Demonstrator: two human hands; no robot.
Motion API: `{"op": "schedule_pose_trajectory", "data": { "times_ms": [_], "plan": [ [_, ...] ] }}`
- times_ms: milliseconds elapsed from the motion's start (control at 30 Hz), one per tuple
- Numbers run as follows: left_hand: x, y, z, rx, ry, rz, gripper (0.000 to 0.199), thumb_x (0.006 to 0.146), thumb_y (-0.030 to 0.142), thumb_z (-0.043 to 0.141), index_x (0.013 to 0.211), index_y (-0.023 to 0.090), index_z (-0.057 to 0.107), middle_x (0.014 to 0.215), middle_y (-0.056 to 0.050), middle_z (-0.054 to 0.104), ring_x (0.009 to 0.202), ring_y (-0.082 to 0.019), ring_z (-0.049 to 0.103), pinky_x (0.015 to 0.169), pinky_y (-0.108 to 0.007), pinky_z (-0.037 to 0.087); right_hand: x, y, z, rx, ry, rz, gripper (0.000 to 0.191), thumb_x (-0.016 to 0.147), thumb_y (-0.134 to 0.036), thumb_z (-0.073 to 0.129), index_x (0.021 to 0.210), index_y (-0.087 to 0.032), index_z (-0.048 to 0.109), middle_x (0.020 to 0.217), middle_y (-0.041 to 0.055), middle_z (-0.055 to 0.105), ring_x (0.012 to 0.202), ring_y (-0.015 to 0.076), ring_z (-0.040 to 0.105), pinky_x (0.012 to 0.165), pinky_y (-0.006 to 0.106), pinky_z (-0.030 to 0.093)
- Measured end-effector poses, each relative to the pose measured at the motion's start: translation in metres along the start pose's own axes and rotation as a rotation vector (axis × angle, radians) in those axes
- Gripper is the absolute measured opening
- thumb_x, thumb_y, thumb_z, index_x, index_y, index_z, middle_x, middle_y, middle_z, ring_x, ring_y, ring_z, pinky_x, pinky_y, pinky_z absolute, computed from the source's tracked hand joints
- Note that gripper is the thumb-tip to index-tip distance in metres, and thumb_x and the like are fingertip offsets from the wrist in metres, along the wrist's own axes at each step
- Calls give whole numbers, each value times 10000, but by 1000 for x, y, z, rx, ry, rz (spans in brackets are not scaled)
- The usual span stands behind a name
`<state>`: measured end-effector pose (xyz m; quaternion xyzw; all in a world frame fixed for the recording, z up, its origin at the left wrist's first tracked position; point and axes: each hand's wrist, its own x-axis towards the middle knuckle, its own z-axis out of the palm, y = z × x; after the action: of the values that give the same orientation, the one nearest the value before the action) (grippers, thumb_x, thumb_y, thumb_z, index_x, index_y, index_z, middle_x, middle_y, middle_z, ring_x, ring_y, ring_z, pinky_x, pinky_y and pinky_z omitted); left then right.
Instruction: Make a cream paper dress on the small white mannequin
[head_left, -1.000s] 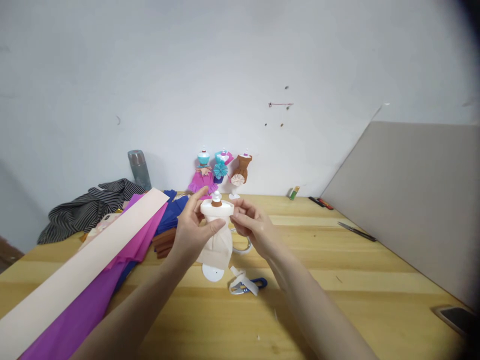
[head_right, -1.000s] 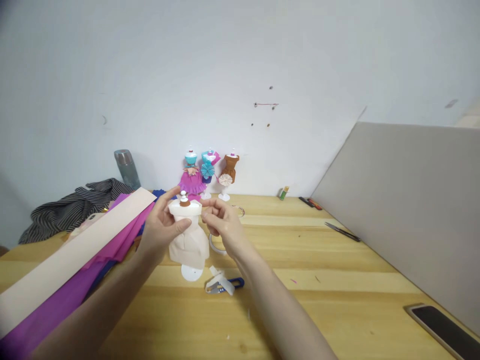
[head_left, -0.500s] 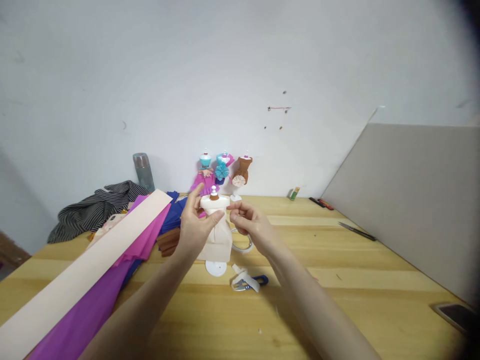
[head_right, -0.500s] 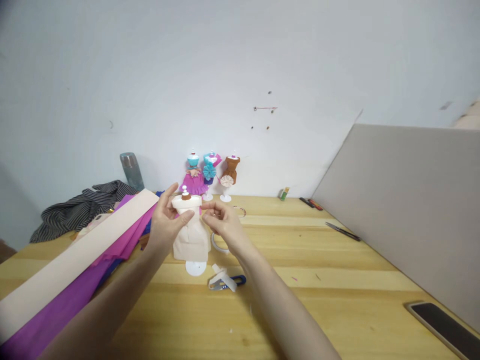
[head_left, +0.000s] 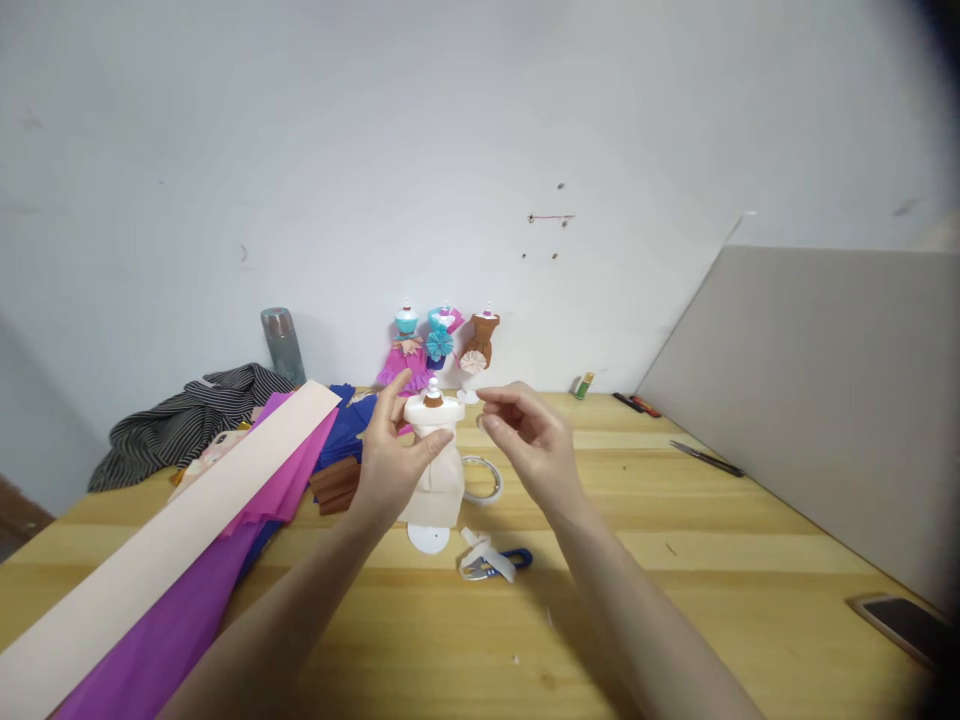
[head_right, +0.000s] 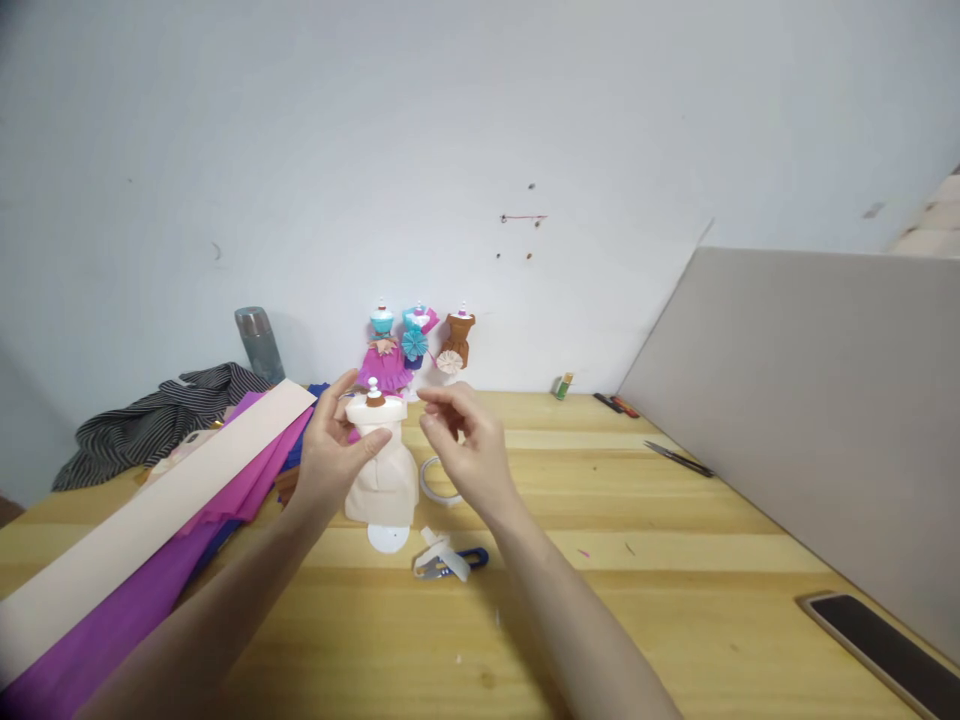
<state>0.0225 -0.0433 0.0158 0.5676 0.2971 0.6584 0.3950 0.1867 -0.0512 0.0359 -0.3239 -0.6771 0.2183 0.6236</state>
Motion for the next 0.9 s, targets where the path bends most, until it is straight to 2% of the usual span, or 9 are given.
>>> {"op": "schedule_pose_trajectory", "data": {
  "times_ms": [133,267,433,600,667,833,900],
  "plan": [
    [-2,-4,1,33,-3,9,734,697,236,761,1343,235,413,1102,-67,615,1069,-233,597,908,-361,498,-8,-10,3,-308,-22,-372,210,828,-177,579,1011,-224,670,859,57,588,720,159,550,615,315,449],
    [-5,-3,3,111,19,47,761,698,237,762,1368,242,401,1098,-69,617,1043,-238,597,930,-379,483,-14,-12,13,-477,54,-535,174,821,-130,596,950,-218,675,780,53,573,710,170,555,612,322,460],
    [-10,2,4,208,26,61,817,689,220,773,1401,273,376,1125,-70,610,1053,-247,581,903,-368,490,-15,-19,17,-512,109,-498,114,805,-116,604,873,-198,642,735,40,557,686,166,543,604,317,448],
    [-10,4,4,157,-31,19,889,671,227,788,1433,273,333,1102,-68,610,1054,-255,581,874,-368,503,-7,-13,5,-385,97,-250,117,814,-118,553,872,-203,609,723,1,554,649,132,514,600,283,436],
    [-8,3,5,131,-55,-2,906,675,219,782,1445,261,306,1069,-57,616,1035,-243,590,892,-372,494,-4,-8,0,-359,67,-210,112,810,-129,555,881,-205,598,724,-6,547,642,129,508,600,278,437],
    [-6,3,4,118,-61,6,883,683,200,769,1440,241,315,1058,-55,615,1041,-244,587,923,-381,478,-2,-2,1,-487,-1,-394,114,794,-93,527,827,-200,550,735,17,534,695,157,518,614,290,424],
    [-6,3,4,115,-57,4,875,687,203,767,1438,239,320,1063,-59,614,1046,-250,586,912,-383,486,-3,-1,4,-564,24,-446,117,786,-83,523,809,-198,524,718,20,524,692,167,512,618,297,417]
  ]
}}
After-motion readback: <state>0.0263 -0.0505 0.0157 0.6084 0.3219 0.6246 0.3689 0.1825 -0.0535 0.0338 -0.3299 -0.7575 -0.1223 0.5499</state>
